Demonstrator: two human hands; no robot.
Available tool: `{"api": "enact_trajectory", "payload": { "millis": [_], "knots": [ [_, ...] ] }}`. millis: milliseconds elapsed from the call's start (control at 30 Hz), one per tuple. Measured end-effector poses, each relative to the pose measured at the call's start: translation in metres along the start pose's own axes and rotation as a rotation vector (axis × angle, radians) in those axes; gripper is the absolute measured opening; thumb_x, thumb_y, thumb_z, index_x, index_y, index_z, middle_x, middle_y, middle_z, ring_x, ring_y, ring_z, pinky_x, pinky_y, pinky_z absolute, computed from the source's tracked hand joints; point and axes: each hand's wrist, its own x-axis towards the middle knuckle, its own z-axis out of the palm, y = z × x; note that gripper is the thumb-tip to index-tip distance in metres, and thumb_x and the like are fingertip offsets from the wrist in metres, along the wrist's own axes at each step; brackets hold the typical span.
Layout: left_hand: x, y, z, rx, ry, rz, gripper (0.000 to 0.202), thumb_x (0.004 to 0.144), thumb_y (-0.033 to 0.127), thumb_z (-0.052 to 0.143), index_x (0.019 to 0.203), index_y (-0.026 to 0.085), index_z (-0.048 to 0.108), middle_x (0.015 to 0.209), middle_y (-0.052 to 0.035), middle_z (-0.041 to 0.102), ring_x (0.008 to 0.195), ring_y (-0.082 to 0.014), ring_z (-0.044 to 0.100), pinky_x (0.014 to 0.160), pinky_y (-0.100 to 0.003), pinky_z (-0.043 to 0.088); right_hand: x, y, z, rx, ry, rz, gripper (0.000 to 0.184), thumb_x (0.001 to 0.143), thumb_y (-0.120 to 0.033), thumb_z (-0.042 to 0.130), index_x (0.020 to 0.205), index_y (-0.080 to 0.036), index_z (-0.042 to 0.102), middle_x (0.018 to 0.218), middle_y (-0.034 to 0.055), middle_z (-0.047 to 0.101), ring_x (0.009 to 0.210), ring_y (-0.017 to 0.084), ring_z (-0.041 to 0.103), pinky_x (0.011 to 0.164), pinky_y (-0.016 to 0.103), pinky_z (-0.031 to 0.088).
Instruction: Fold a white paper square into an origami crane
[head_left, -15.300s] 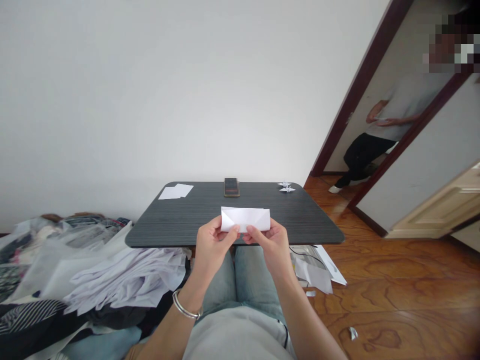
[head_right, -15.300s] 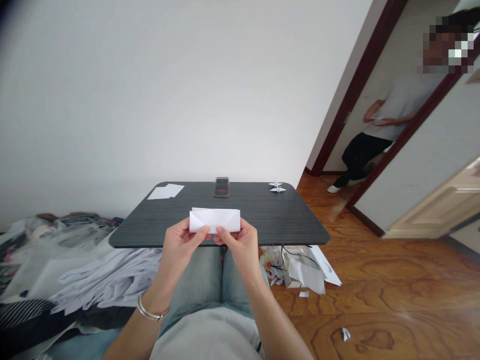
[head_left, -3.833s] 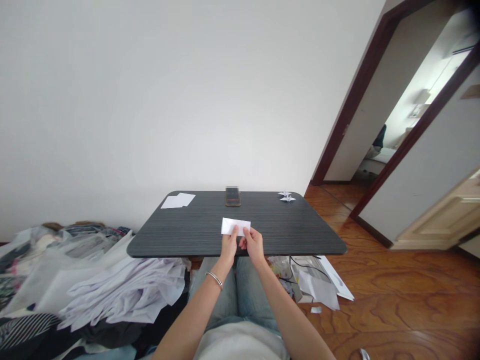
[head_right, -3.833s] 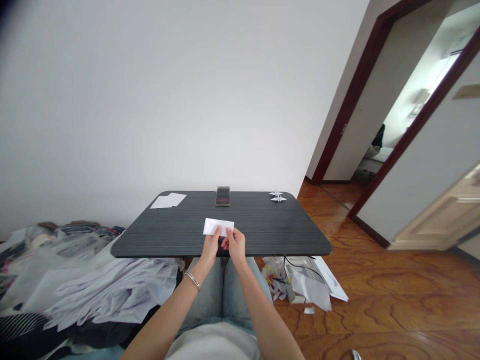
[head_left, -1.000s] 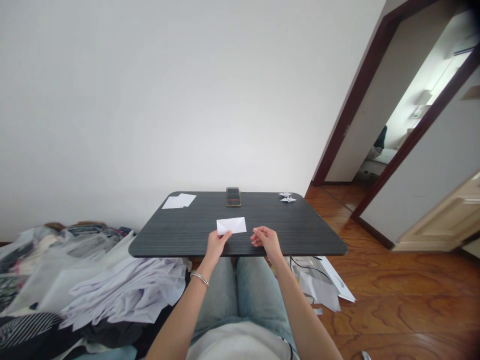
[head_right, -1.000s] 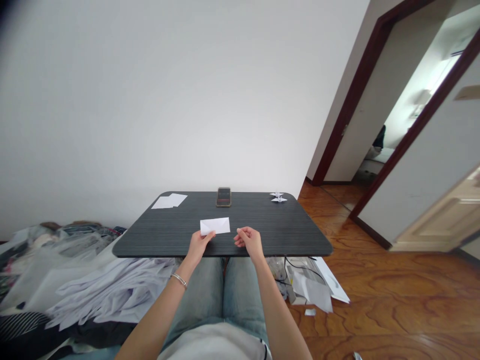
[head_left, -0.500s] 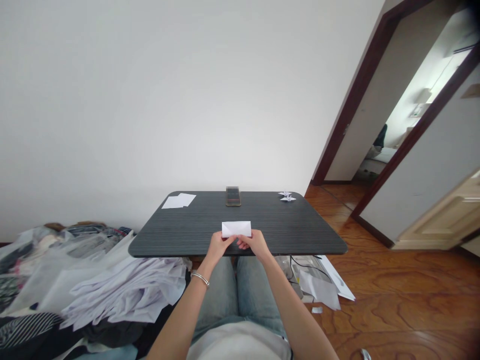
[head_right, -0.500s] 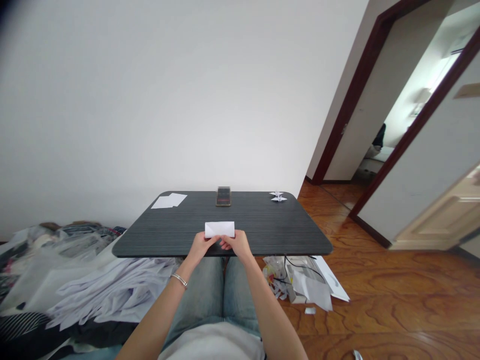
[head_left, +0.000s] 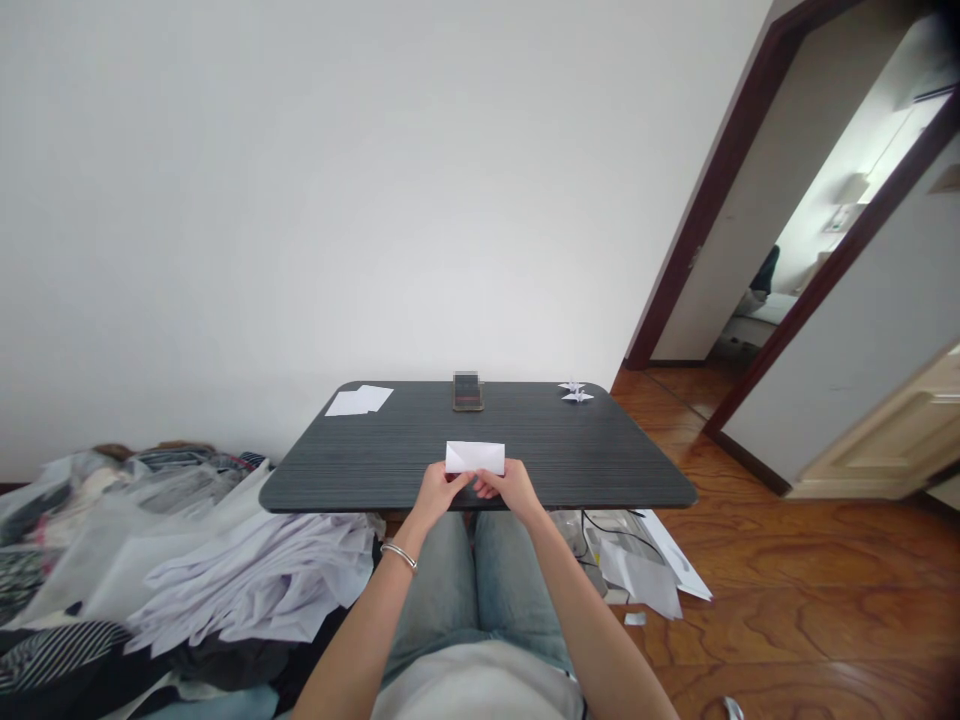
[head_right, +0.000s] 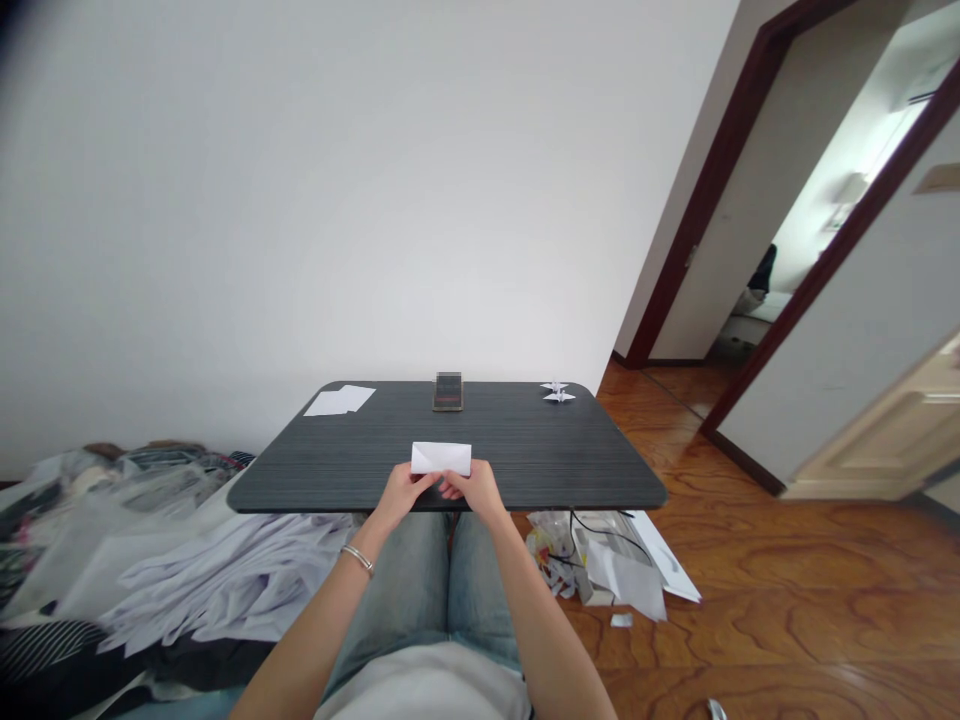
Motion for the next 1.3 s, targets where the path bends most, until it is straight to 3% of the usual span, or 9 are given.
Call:
{"api": "enact_trajectory", "payload": {
  "millis": [367, 533, 700, 900, 1100, 1300],
  "knots": [
    [0.001, 0.001, -0.003, -0.103, -0.015, -0.018, 0.03, 0.067, 0.038, 0.066, 0.078, 0.01, 0.069, 0.076, -0.0071, 0.07, 0.071, -0.0196, 0.06, 0.066, -0.027, 0.044, 0.003, 0.002, -0.012, 0.003, 0.025, 0.011, 0.026, 0.062, -0.037, 0.069, 0.057, -0.011, 0.065, 0.053, 0.0056, 0.067, 0.044, 0.013, 0.062, 0.042, 0.021, 0.048],
    [0.0, -0.001, -0.012, -0.112, 0.045, -0.031, 0.028, 0.067, 0.04, 0.066, 0.07, 0.012, 0.067, 0.066, -0.0033, 0.067, 0.064, -0.0156, 0.057, 0.063, -0.025, 0.042, 0.004, 0.004, -0.019, 0.02, 0.049, 0.013, 0.027, 0.063, -0.037, 0.069, 0.059, -0.011, 0.065, 0.054, 0.0053, 0.067, 0.044, 0.012, 0.061, 0.042, 0.02, 0.048],
    [0.0, 0.001, -0.021, -0.115, 0.107, -0.035, 0.03, 0.071, 0.041, 0.062, 0.078, 0.013, 0.067, 0.074, -0.0049, 0.068, 0.071, -0.0155, 0.059, 0.066, -0.024, 0.042, 0.004, 0.004, -0.023, 0.032, 0.069, 0.012, 0.027, 0.063, -0.037, 0.069, 0.06, -0.011, 0.064, 0.054, 0.0055, 0.068, 0.043, 0.012, 0.061, 0.041, 0.019, 0.048],
    [0.002, 0.006, -0.009, -0.074, -0.049, -0.055, 0.031, 0.062, 0.036, 0.071, 0.08, 0.01, 0.07, 0.079, -0.0082, 0.072, 0.071, -0.0199, 0.062, 0.066, -0.027, 0.045, 0.004, 0.003, -0.007, 0.019, 0.018, 0.009, 0.03, 0.062, -0.041, 0.069, 0.057, -0.011, 0.065, 0.052, 0.0055, 0.067, 0.042, 0.014, 0.061, 0.042, 0.021, 0.048],
    [0.004, 0.002, -0.009, -0.004, -0.032, -0.063, 0.024, 0.064, 0.032, 0.069, 0.069, 0.009, 0.07, 0.067, -0.0061, 0.07, 0.061, -0.0186, 0.059, 0.058, -0.026, 0.042, 0.003, 0.0, 0.001, 0.002, -0.02, 0.018, 0.028, 0.062, -0.039, 0.07, 0.055, -0.012, 0.064, 0.049, 0.0039, 0.065, 0.041, 0.014, 0.06, 0.041, 0.021, 0.048],
    [0.004, 0.001, -0.011, 0.01, -0.057, -0.045, 0.022, 0.063, 0.031, 0.069, 0.069, 0.009, 0.071, 0.065, -0.0043, 0.069, 0.06, -0.0174, 0.058, 0.058, -0.025, 0.041, 0.002, -0.001, 0.001, -0.001, -0.043, 0.026, 0.023, 0.063, -0.033, 0.07, 0.056, -0.012, 0.064, 0.048, 0.0034, 0.064, 0.041, 0.013, 0.059, 0.041, 0.021, 0.048]
  ]
}}
